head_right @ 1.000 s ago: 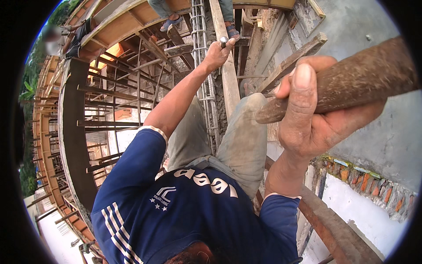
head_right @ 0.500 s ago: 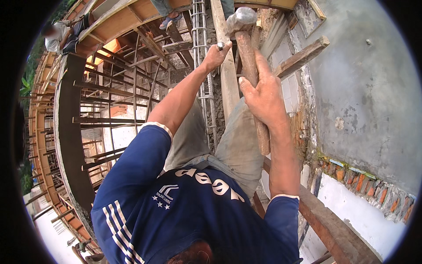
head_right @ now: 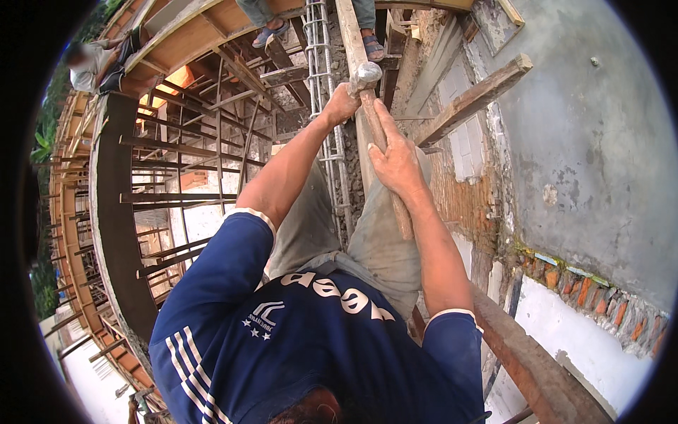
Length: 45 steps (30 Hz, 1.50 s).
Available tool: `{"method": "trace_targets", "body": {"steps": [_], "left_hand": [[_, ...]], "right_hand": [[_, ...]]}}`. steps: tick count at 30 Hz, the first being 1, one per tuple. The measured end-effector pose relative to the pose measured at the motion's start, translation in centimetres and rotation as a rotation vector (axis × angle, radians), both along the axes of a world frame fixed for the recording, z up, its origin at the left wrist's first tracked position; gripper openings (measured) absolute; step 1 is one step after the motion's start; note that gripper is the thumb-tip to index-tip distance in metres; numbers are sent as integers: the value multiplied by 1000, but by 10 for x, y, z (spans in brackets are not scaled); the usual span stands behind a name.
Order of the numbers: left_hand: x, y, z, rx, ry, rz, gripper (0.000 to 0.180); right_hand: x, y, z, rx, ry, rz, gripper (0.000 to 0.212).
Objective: The person hammers a nail into a wooden support beam. They hold the nail with one hand and strike it with a hammer while sitting on the structure.
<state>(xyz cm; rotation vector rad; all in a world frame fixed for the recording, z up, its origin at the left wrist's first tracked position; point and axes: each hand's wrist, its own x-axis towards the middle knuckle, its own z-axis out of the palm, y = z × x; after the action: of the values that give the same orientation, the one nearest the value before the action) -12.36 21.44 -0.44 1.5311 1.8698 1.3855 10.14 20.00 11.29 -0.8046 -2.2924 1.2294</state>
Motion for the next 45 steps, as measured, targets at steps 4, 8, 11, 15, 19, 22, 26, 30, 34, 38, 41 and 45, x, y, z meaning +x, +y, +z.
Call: {"method": "trace_targets", "body": {"steps": [4,8,11,15,19,22,26,30,34,38,41,45], "left_hand": [[55,-38,-8,-234,-182,-14,40],[134,-129,-43,-7,81,-171,43],[179,-168,-22,-36,-20,-138,42],[163,-181,-40,-78,-166,-26,47],[113,-134,12,-73,-324,272,51],[75,-106,45,46,-430,146,46],[49,-73,44,-30,-398,-30,47],[50,-57,54,-92,-206,-104,46],[26,-43,50,-151,-166,-82,48],[34,-49,52,-46,-172,-116,47],[41,-52,55,-66,-127,-156,50],[49,-58,53,-50,-36,-202,51]], "right_hand": [[45,-32,12,-493,-50,-153,81],[86,-50,-20,-518,-13,-308,81],[99,-50,-38,-692,-20,-354,82],[100,-55,-44,-709,16,-368,82],[98,-59,-30,-603,81,-362,82],[96,-67,-2,-493,187,-324,82],[95,-70,39,-359,305,-262,82],[106,-74,61,-334,348,-246,79],[114,-79,67,-307,325,-254,78],[120,-81,67,-286,324,-255,78],[121,-83,67,-305,394,-292,78],[122,-81,82,-224,483,-296,80]]}}
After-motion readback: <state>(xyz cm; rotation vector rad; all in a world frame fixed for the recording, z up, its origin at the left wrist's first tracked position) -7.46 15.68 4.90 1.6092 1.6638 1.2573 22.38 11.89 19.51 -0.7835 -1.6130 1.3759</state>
